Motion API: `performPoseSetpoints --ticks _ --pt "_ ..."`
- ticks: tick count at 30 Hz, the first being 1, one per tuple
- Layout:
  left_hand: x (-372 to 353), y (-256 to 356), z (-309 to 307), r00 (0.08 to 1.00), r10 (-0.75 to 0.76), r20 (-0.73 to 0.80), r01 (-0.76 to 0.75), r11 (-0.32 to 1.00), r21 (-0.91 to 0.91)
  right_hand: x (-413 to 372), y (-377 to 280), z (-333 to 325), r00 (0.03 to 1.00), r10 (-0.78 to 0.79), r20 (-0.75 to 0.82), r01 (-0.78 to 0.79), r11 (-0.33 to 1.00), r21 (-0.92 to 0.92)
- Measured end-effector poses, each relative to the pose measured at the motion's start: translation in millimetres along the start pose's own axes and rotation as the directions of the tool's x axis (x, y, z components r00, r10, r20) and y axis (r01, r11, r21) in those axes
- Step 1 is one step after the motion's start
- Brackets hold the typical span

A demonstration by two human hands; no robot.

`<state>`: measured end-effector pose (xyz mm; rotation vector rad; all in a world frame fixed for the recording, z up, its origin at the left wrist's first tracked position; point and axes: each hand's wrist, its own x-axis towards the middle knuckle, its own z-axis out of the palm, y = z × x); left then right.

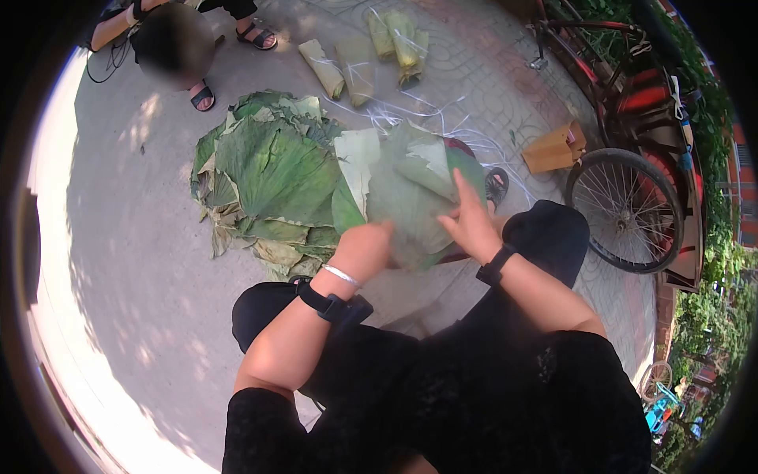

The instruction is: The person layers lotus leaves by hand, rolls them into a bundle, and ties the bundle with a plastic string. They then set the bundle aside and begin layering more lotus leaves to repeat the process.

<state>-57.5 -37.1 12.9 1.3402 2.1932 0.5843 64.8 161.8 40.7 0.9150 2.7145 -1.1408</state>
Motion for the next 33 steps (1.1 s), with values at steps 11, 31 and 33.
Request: performPoseSetpoints --ticks 11,31,33 --pt "5 -23 7 0.889 0.242 -0.389 -0.190 0.967 0.167 40 84 -20 0.954 0.218 -0.206 -0.146 0.937 0.317" --pt "-9 -9 -15 0.993 -0.114 -0.026 0.111 0.988 -0.107 3 -6 20 0.903 -0.409 0.131 0.428 0.835 -0.346" --pt "-9 -2 -23 0.998 -0.012 -0.062 0.015 0.999 0.047 6 -4 18 0.912 -0.386 0.139 0.409 0.833 -0.373"
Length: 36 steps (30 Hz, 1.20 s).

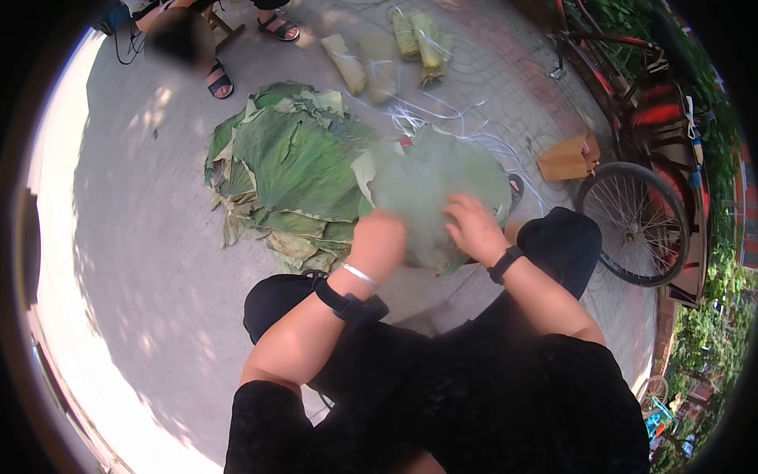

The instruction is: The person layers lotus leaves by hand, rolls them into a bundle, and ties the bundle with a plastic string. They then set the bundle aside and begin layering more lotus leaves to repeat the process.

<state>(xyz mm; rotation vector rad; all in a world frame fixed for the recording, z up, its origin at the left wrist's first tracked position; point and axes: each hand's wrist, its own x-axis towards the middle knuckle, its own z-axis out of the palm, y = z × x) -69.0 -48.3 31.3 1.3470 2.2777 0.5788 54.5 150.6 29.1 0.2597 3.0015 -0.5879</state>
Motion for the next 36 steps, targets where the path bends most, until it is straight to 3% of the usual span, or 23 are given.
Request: performPoseSetpoints --ticks 4,5,7,10,11,14,16,17,18,19,22,24,26,27,29,31,32,33,35,36 --pt "1 1 26 0.987 0.154 -0.049 -0.148 0.984 0.098 33 -14 -7 0.987 0.118 0.112 -0.117 0.993 -0.015" --pt "-2 -1 38 0.987 0.136 -0.089 -0.122 0.983 0.140 45 -24 -10 0.977 0.159 0.145 -0.158 0.987 -0.018" --pt "-6 3 56 0.979 0.117 -0.167 -0.080 0.973 0.214 81 -51 -9 0.991 -0.013 0.134 0.001 0.996 0.091" --pt "3 8 64 1.000 0.007 -0.014 -0.004 0.986 0.164 143 -114 4 0.941 -0.275 0.199 0.237 0.952 0.193" --pt "5 10 67 0.999 -0.020 0.039 0.010 0.971 0.239 161 -133 22 0.909 -0.326 0.260 0.277 0.938 0.208" --pt "20 10 111 0.970 -0.095 -0.223 0.131 0.980 0.153 203 -176 107 0.824 -0.453 0.340 0.393 0.889 0.235" --pt "13 11 103 0.981 -0.095 -0.171 0.096 0.995 -0.004 221 -196 177 0.798 -0.310 0.517 0.268 0.951 0.155" --pt "9 13 90 0.986 -0.086 -0.145 0.075 0.994 -0.082 226 -210 195 0.779 -0.277 0.562 0.292 0.954 0.066" --pt "-4 13 60 0.998 -0.038 -0.046 0.020 0.937 -0.349 228 -226 210 0.763 -0.241 0.600 0.317 0.948 -0.022" --pt "-10 12 55 0.997 -0.033 -0.067 -0.003 0.879 -0.477 232 -234 227 0.751 -0.198 0.630 0.340 0.934 -0.111" --pt "-7 13 75 0.986 -0.066 -0.151 -0.078 0.619 -0.782 239 -239 278 0.804 -0.158 0.573 0.370 0.888 -0.274" --pt "-3 10 78 0.985 -0.087 -0.148 -0.071 0.577 -0.814 237 -233 282 0.837 -0.158 0.524 0.351 0.889 -0.293" --pt "1 10 73 0.989 -0.093 -0.119 -0.015 0.725 -0.689 242 -224 282 0.893 -0.199 0.405 0.324 0.907 -0.268" --pt "2 10 67 0.989 -0.100 -0.109 0.014 0.796 -0.605 247 -225 267 0.899 -0.239 0.368 0.310 0.939 -0.148" --pt "7 12 52 0.993 -0.093 0.069 0.106 0.968 -0.227 259 -232 201 0.912 -0.303 0.275 0.290 0.953 0.089" --pt "10 12 43 0.975 -0.097 0.200 0.090 0.995 0.047 284 -208 150 0.891 -0.372 -0.261 0.453 0.776 0.439" --pt "11 13 49 0.984 -0.089 0.157 0.074 0.992 0.100 291 -201 110 0.932 -0.205 -0.300 0.352 0.717 0.602" --pt "11 12 61 0.997 -0.053 0.051 0.045 0.987 0.156 307 -180 91 0.946 -0.024 -0.322 0.286 0.526 0.801" --pt "12 13 54 0.998 -0.031 0.046 0.020 0.972 0.232 319 -138 45 0.944 0.153 -0.292 0.179 0.506 0.844" --pt "10 13 51 0.999 -0.019 0.046 0.006 0.962 0.272 318 -120 31 0.936 0.267 -0.231 0.110 0.402 0.909"
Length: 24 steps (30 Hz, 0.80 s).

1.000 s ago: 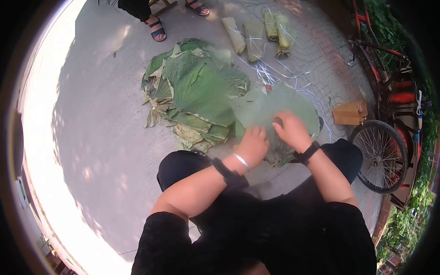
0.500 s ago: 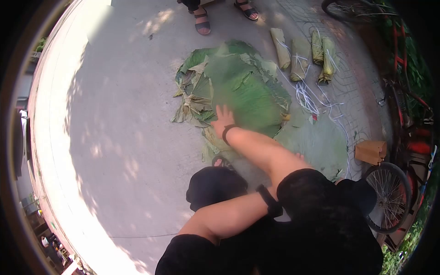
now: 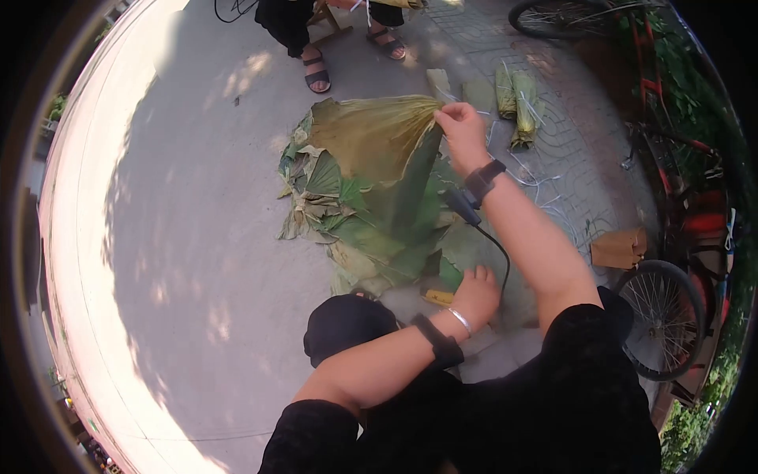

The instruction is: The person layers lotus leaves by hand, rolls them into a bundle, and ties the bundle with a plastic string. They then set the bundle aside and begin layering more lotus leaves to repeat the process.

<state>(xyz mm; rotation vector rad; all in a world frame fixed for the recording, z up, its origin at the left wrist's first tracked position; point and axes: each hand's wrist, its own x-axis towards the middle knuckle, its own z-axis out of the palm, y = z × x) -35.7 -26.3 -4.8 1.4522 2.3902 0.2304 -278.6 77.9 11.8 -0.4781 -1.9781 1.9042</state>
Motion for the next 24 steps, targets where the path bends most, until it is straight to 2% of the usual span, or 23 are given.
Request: performPoseSetpoints --ticks 2,3,6,7,9,11,14,15,17,18,20,23,24 --pt "1 0 -1 0.994 0.001 -0.106 -0.003 1.000 -0.021 11 -15 -34 0.971 0.208 -0.116 -0.180 0.960 0.216" --pt "4 1 4 0.989 -0.002 -0.150 -0.001 1.000 -0.017 11 -27 -51 0.959 0.247 -0.140 -0.202 0.941 0.273" --pt "2 6 4 0.974 0.016 -0.224 -0.012 1.000 0.017 16 -39 -129 0.960 0.279 0.003 -0.225 0.769 0.598" --pt "1 6 4 0.971 0.028 -0.238 -0.023 0.999 0.026 0 -67 -148 0.944 0.319 -0.080 -0.219 0.790 0.573" --pt "-4 10 5 0.966 0.050 -0.254 -0.029 0.996 0.083 -8 -80 -222 0.929 0.351 -0.120 -0.188 0.724 0.664" --pt "-8 14 4 0.958 0.087 -0.273 -0.034 0.981 0.193 -41 -90 -272 0.859 0.479 -0.182 -0.294 0.752 0.590" --pt "-13 28 3 0.990 0.088 -0.111 -0.059 0.967 0.247 -95 -94 -346 0.864 0.490 -0.115 -0.336 0.732 0.593" --pt "-14 34 1 0.997 0.070 -0.034 -0.063 0.983 0.174 -106 -101 -371 0.889 0.413 -0.198 -0.226 0.771 0.595" --pt "-24 39 13 0.967 0.140 -0.214 -0.110 0.983 0.145 -131 -122 -408 0.899 0.257 -0.354 -0.005 0.815 0.579" --pt "-28 41 22 0.938 0.173 -0.301 -0.138 0.981 0.134 -147 -138 -412 0.902 0.092 -0.421 0.141 0.860 0.491" --pt "-29 43 38 0.930 0.162 -0.331 -0.107 0.978 0.177 -177 -174 -393 0.774 -0.250 -0.582 0.452 0.861 0.232" --pt "-31 53 47 0.933 0.153 -0.326 -0.075 0.968 0.240 -209 -187 -350 0.775 -0.506 -0.378 0.554 0.832 0.020" --pt "-30 55 48 0.935 0.149 -0.321 -0.063 0.963 0.262 -220 -182 -328 0.742 -0.612 -0.274 0.558 0.790 -0.255"
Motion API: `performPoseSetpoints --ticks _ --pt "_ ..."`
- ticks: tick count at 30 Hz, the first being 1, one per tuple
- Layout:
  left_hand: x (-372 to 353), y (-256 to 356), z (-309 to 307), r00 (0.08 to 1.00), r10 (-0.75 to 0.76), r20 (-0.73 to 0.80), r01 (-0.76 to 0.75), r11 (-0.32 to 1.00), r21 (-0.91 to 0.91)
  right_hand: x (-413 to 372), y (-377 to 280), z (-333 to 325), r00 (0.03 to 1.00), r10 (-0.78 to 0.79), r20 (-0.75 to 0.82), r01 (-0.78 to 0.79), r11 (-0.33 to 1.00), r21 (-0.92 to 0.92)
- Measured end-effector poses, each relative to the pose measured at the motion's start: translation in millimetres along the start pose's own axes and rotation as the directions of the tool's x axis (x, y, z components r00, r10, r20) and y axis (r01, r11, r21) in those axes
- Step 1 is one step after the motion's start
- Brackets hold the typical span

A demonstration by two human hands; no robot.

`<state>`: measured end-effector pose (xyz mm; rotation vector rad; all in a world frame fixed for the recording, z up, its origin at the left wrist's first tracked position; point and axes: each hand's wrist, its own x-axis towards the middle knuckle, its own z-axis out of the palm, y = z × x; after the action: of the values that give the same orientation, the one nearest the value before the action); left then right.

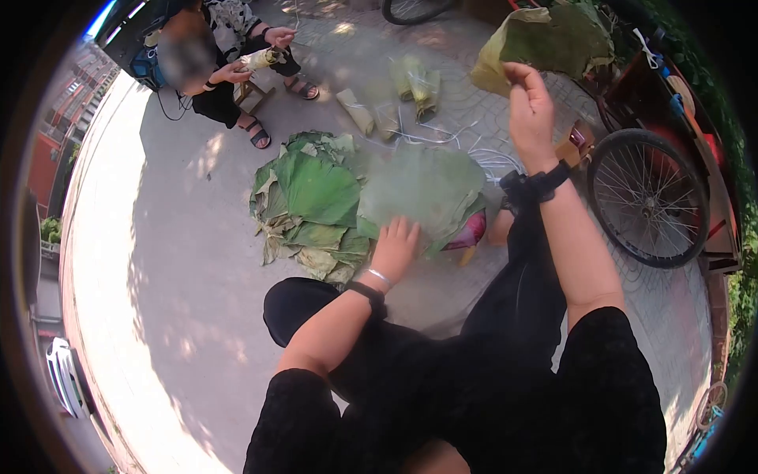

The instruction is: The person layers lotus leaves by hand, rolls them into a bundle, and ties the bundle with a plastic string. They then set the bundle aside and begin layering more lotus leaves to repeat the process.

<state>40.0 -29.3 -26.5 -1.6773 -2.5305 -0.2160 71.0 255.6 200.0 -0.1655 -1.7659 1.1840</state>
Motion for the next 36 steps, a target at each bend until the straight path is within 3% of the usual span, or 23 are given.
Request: performPoseSetpoints --ticks 2,4,6,7,9,12,15,18,20,22,25,26,28,30,32,34,36 --pt "-1 2 2 1.000 0.009 -0.022 -0.008 0.999 0.034 -44 -3 25 0.962 0.015 0.273 0.020 0.992 -0.125" --pt "-3 4 10 0.998 0.020 -0.059 -0.018 0.999 0.047 -94 16 42 0.831 -0.044 0.554 0.239 0.928 -0.284" --pt "-2 3 16 0.993 0.039 -0.109 -0.035 0.998 0.044 -148 41 52 0.695 0.110 0.711 0.204 0.918 -0.341" --pt "-1 6 11 1.000 0.018 0.007 -0.017 1.000 -0.014 -173 48 52 0.611 0.192 0.768 0.166 0.918 -0.361" --pt "1 12 -4 0.970 -0.009 0.241 0.038 0.992 -0.118 -205 58 49 0.524 0.309 0.794 0.123 0.895 -0.429" --pt "-1 8 16 0.999 0.041 0.004 -0.039 0.977 -0.208 -210 66 42 0.493 0.335 0.803 0.074 0.904 -0.422" --pt "-3 6 2 0.992 0.009 0.125 0.026 0.962 -0.272 -210 73 32 0.494 0.349 0.797 0.048 0.904 -0.425" --pt "5 22 -87 0.882 -0.135 0.452 0.242 0.952 -0.189 -215 77 25 0.517 0.320 0.794 0.060 0.912 -0.407" --pt "-1 11 -78 0.987 -0.090 0.132 0.121 0.962 -0.247 -222 80 21 0.535 0.292 0.793 0.092 0.913 -0.398" --pt "1 2 -64 0.992 0.005 -0.127 -0.032 0.977 -0.212 -226 82 22 0.553 0.260 0.792 0.147 0.904 -0.400" --pt "-10 -6 -9 0.999 0.035 0.040 -0.025 0.973 -0.231 -228 83 26 0.738 0.395 0.546 -0.197 0.901 -0.386" --pt "-9 -6 -3 0.998 0.028 0.063 -0.013 0.975 -0.223 -224 84 22 0.776 0.510 0.370 -0.369 0.844 -0.390" --pt "-9 -3 -6 0.994 0.004 0.113 0.020 0.978 -0.206 -217 95 13 0.755 0.655 0.022 -0.608 0.713 -0.349" --pt "-9 -6 -2 0.996 0.026 0.081 -0.012 0.985 -0.170 -222 116 5 0.721 0.630 -0.290 -0.693 0.640 -0.333" --pt "-8 -4 0 0.997 0.028 0.069 -0.018 0.990 -0.141 -226 123 -9 0.616 0.705 -0.351 -0.788 0.553 -0.271" --pt "-5 -1 -4 0.997 0.006 0.073 0.002 0.994 -0.113 -225 116 -20 0.399 0.905 -0.147 -0.914 0.381 -0.140" --pt "-5 4 -7 1.000 0.006 0.015 -0.005 0.999 -0.035 -227 114 -12 0.317 0.919 -0.235 -0.948 0.302 -0.097"
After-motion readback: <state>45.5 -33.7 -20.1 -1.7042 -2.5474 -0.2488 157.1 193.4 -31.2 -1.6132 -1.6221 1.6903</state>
